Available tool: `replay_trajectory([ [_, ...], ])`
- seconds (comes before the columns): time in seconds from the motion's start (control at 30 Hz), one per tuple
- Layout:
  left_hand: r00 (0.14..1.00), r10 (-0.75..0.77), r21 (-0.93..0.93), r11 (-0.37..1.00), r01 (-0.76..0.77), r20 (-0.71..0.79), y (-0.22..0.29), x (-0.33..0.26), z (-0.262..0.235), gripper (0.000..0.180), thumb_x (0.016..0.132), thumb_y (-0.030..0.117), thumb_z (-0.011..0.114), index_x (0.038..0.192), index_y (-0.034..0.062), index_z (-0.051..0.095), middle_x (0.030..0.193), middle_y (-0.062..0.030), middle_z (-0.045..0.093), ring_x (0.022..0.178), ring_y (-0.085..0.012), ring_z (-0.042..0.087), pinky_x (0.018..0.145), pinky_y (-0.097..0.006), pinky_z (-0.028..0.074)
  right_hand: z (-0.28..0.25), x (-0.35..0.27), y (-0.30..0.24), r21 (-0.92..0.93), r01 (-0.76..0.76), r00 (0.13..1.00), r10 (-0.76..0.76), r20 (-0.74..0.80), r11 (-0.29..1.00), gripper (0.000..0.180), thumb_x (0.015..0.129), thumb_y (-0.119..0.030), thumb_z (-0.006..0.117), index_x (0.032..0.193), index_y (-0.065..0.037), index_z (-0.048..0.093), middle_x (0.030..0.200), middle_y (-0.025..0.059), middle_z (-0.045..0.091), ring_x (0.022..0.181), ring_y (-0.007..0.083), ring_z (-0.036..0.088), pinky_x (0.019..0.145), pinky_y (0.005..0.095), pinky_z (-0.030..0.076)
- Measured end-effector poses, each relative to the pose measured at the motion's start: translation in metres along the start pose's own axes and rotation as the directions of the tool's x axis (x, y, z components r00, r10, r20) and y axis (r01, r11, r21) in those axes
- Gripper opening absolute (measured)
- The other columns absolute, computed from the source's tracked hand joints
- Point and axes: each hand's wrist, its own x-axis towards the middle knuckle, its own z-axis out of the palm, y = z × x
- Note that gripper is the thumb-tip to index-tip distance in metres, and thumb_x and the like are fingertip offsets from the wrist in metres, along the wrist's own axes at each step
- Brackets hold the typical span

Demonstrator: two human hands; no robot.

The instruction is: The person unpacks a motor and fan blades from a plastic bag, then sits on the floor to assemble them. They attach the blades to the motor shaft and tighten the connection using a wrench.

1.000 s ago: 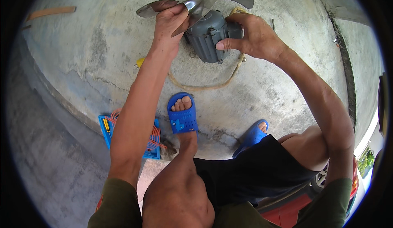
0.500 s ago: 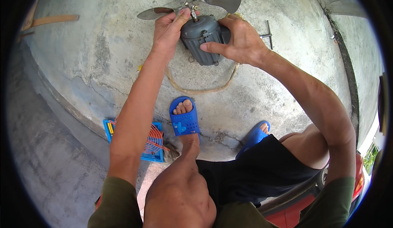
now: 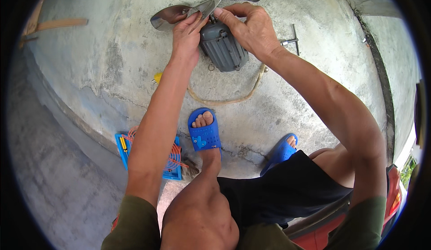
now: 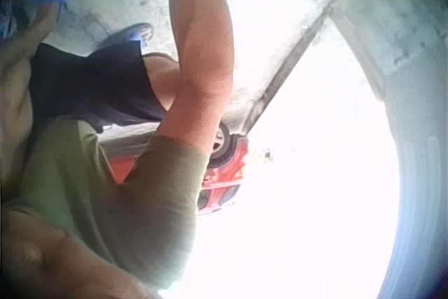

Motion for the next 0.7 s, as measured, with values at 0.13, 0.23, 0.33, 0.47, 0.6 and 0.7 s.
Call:
replay_trajectory([
  [0.13,0.998,-0.021,-0.004,1.000,0.021,0.067,-0.006,0.002,-0.004,0.035,0.107,0.026,0.073,0.132,0.0023,0.074,0.128,-0.0020,0.074,0.120,-0.0117,0.063,0.108,-0.029,0.047,0.018,0.014,-0.009,0.219,-0.250,0.960,0.271,-0.069,0.943,0.038,0.092,-0.043,0.082,0.099,-0.006,0.086,0.087,0.0135,0.081,0.080,0.0281,0.077,0.079,0.0397,0.060],
  [0.23,0.995,0.013,-0.002,1.000,-0.013,0.097,-0.004,-0.003,-0.008,0.034,0.107,0.024,0.072,0.133,0.0017,0.074,0.129,-0.0026,0.074,0.122,-0.0120,0.063,0.109,-0.029,0.045,0.022,0.014,-0.014,0.233,-0.310,0.938,0.337,-0.083,0.922,0.031,0.089,-0.034,0.085,0.097,-0.004,0.085,0.084,0.0150,0.080,0.077,0.0291,0.076,0.077,0.0392,0.060],
  [0.33,0.997,-0.030,-0.037,0.999,0.032,0.065,-0.002,-0.003,-0.003,0.031,0.107,0.021,0.071,0.132,0.0016,0.074,0.128,-0.0028,0.074,0.119,-0.0115,0.064,0.108,-0.029,0.046,0.028,0.010,-0.016,0.212,-0.164,0.962,0.203,-0.180,0.963,0.024,0.090,-0.019,0.083,0.101,0.002,0.083,0.084,0.0118,0.080,0.076,0.0180,0.072,0.074,0.0336,0.058],
  [0.47,0.997,-0.055,-0.010,0.998,0.055,0.048,0.009,-0.010,0.005,0.032,0.107,0.020,0.072,0.134,0.0019,0.072,0.129,-0.0026,0.073,0.120,-0.0122,0.064,0.109,-0.029,0.045,0.030,0.000,-0.021,0.223,-0.089,0.968,0.137,-0.212,0.971,0.022,0.091,-0.011,0.081,0.107,0.004,0.081,0.089,0.0126,0.081,0.080,0.0152,0.074,0.075,0.0319,0.059],
  [0.6,0.995,-0.044,0.005,0.999,0.044,0.084,0.014,-0.013,0.007,0.036,0.108,0.025,0.069,0.136,0.0020,0.070,0.131,-0.0038,0.073,0.123,-0.0144,0.063,0.112,-0.031,0.044,0.027,0.002,-0.020,0.170,-0.084,0.976,0.115,-0.185,0.982,0.022,0.093,-0.011,0.080,0.109,0.003,0.081,0.090,0.0135,0.081,0.083,0.0165,0.076,0.076,0.0326,0.059],
  [0.7,0.988,-0.068,0.009,0.998,0.068,0.138,0.015,-0.006,-0.004,0.038,0.111,0.028,0.065,0.138,0.0013,0.069,0.128,-0.0054,0.074,0.120,-0.0158,0.064,0.110,-0.032,0.045,0.029,-0.002,-0.015,0.111,0.044,0.957,-0.010,-0.289,0.993,0.021,0.095,-0.014,0.079,0.109,0.001,0.082,0.091,0.0143,0.081,0.084,0.0187,0.076,0.077,0.0339,0.059],
])
